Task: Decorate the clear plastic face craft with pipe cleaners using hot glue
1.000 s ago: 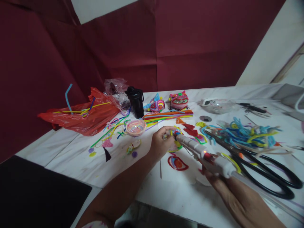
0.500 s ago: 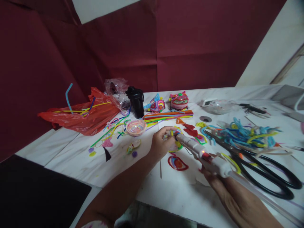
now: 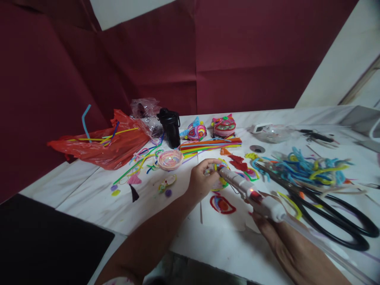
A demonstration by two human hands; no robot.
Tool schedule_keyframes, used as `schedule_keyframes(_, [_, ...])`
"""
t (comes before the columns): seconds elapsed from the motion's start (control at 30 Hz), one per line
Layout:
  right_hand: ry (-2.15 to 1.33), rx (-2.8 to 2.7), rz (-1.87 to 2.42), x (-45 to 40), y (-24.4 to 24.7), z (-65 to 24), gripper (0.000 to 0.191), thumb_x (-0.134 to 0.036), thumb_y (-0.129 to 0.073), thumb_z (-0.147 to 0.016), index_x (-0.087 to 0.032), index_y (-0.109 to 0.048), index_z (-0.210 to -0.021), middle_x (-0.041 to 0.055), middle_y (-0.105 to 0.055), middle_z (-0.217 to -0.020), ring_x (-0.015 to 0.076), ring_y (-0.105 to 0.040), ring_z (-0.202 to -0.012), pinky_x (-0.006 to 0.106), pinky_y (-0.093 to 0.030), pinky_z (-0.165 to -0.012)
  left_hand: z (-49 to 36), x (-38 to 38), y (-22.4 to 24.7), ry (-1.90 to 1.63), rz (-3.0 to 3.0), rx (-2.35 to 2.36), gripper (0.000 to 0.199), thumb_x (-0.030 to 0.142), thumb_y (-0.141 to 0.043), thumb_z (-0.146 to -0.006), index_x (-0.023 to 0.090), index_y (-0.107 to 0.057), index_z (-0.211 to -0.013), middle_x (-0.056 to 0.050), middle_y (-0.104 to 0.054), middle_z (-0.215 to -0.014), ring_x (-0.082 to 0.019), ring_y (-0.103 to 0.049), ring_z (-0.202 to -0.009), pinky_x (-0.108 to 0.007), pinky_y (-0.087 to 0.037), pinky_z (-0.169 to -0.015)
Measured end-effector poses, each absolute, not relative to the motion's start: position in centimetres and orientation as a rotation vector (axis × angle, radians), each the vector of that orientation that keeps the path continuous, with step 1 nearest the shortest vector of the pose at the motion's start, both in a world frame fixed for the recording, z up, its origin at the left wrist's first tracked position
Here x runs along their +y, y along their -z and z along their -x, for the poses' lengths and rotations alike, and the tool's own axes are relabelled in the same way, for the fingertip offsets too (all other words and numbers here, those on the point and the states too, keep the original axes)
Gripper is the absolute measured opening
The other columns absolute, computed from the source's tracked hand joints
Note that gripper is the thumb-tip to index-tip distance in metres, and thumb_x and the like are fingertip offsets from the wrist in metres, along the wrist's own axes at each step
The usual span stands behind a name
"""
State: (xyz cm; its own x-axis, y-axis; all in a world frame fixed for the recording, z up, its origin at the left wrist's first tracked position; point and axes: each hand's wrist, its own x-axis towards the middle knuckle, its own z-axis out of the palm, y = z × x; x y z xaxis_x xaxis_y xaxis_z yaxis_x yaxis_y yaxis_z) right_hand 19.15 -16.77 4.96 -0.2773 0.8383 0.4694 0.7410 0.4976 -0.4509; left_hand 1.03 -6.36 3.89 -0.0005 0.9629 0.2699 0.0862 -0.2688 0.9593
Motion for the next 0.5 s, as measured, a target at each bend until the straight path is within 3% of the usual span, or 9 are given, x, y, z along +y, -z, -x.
schedule_keyframes(0.17, [-0.033,-2.134,1.246,-16.61,-4.26,-19.43,0.035,-0.029,-0.039,-0.093,-0.023,-0.039,-0.127,0.0116,-0.064,-0.110,0.0248,-0.067,-0.099,0.034,-0.059,-0.076,-1.06,-6.30,-3.80,-1.373,-1.471,1.151,0.035,0.007,-0.054,-0.062,0.017,-0.071,-0.092,-0.001,-0.065,-0.077,-0.013,-0.057,-0.072,-0.024,-0.045,-0.071])
schedule_keyframes(0.5, [0.137,-2.058,1.129,-16.21,-4.38,-18.78,0.025,-0.029,-0.037,-0.092,-0.025,-0.045,-0.116,0.0086,-0.066,-0.094,0.0248,-0.069,-0.085,0.033,-0.060,-0.064,-1.17,-6.47,-4.02,-1.355,-1.481,1.170,0.033,0.008,-0.056,-0.064,0.016,-0.070,-0.092,-0.002,-0.068,-0.082,-0.013,-0.059,-0.073,-0.024,-0.046,-0.071])
